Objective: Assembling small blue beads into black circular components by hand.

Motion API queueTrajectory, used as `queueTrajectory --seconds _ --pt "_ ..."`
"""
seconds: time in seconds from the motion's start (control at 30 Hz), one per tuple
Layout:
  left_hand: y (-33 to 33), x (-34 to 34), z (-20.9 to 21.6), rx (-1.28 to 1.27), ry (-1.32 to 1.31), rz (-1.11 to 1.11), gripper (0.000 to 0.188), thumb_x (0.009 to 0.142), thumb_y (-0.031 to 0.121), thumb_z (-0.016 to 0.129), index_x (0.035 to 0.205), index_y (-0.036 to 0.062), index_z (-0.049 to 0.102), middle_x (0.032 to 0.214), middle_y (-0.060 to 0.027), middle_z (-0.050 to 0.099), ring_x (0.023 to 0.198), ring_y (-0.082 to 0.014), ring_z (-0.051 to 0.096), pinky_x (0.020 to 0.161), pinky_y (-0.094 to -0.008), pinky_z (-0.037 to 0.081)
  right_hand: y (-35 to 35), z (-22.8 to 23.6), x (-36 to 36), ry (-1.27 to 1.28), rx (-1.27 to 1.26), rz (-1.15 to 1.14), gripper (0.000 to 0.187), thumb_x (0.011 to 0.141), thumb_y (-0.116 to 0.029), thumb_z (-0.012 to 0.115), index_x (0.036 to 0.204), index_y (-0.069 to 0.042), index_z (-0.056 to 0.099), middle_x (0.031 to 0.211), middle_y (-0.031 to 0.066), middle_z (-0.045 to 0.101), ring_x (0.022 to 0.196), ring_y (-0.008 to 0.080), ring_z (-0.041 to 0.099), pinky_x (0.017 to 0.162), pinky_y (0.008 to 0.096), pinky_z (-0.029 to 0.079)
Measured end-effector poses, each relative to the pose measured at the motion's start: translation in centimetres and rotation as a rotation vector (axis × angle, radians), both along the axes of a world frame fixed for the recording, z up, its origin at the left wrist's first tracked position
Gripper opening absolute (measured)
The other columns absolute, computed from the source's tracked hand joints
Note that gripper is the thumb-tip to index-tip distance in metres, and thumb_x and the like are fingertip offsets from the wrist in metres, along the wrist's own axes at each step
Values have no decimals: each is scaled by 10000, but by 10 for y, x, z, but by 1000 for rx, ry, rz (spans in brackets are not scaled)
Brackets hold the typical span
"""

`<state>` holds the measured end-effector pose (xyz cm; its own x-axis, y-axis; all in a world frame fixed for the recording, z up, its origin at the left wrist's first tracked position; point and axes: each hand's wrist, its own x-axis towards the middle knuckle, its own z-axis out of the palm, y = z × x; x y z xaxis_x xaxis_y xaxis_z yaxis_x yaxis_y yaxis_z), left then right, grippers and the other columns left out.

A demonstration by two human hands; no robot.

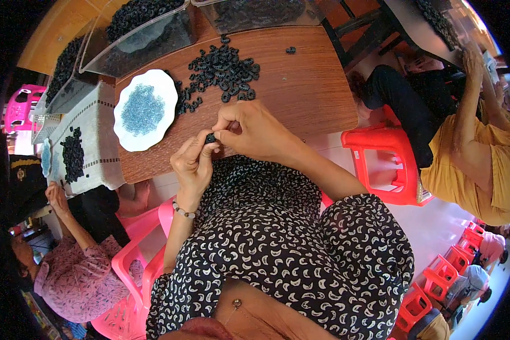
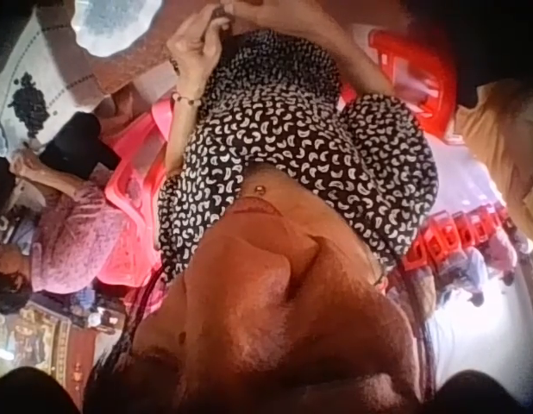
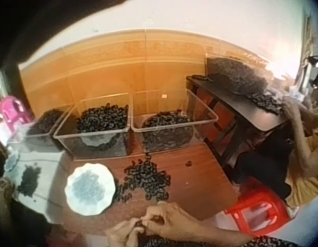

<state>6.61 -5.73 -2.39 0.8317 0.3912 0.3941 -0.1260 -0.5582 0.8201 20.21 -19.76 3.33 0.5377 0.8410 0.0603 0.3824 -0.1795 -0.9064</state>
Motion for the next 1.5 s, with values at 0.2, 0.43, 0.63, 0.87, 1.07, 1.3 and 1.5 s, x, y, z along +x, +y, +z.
queueTrajectory --seconds 0.2,0.43,0.63,0.87,1.07,1.3,1.5 --pt "-1 1 6 -25 32 10 224 920 70 725 1137 14 727 823 -125 714 670 -192 686 597 -294 524 3 -5 -2 -15 10 -23 108 893 -83 739 865 14 700 799 50 684 730 57 589 627 247 460" --pt "-1 7 13 -131 21 34 254 913 113 747 1151 27 745 844 -97 723 737 -185 684 667 -299 530 3 -12 20 489 164 150 243 941 -127 740 1117 35 699 936 16 709 842 67 641 751 238 518" --pt "-4 7 24 -239 16 29 239 889 115 765 1118 48 769 952 -89 711 832 -204 656 736 -309 522 -2 -16 29 648 132 155 433 998 -347 675 1212 29 655 1049 65 700 862 107 654 759 247 542" --pt "-6 7 34 45 -49 92 288 814 161 801 1097 104 794 1042 -73 604 956 -244 532 811 -350 467 -4 -19 18 1078 60 307 588 1004 -461 615 1283 57 611 1132 130 681 991 149 678 882 278 565" --pt "-9 7 35 85 -52 79 288 806 147 792 1092 107 793 1051 -79 607 1010 -263 525 861 -378 463 -2 -36 15 1240 229 394 500 1011 -400 627 1252 39 643 1128 101 684 1005 158 665 919 314 567" --pt "-11 7 33 244 -99 75 271 782 77 780 1052 53 780 1028 -95 619 991 -295 558 848 -389 476 -1 -35 3 1150 248 320 483 982 -395 669 1209 33 671 1077 86 703 1005 153 667 955 325 548" --pt "-13 11 32 121 -59 90 265 792 97 804 1044 23 772 1006 -98 637 919 -269 567 772 -380 480 -3 -28 4 1155 219 245 539 996 -474 625 1168 34 677 1054 95 706 960 153 683 859 295 575"
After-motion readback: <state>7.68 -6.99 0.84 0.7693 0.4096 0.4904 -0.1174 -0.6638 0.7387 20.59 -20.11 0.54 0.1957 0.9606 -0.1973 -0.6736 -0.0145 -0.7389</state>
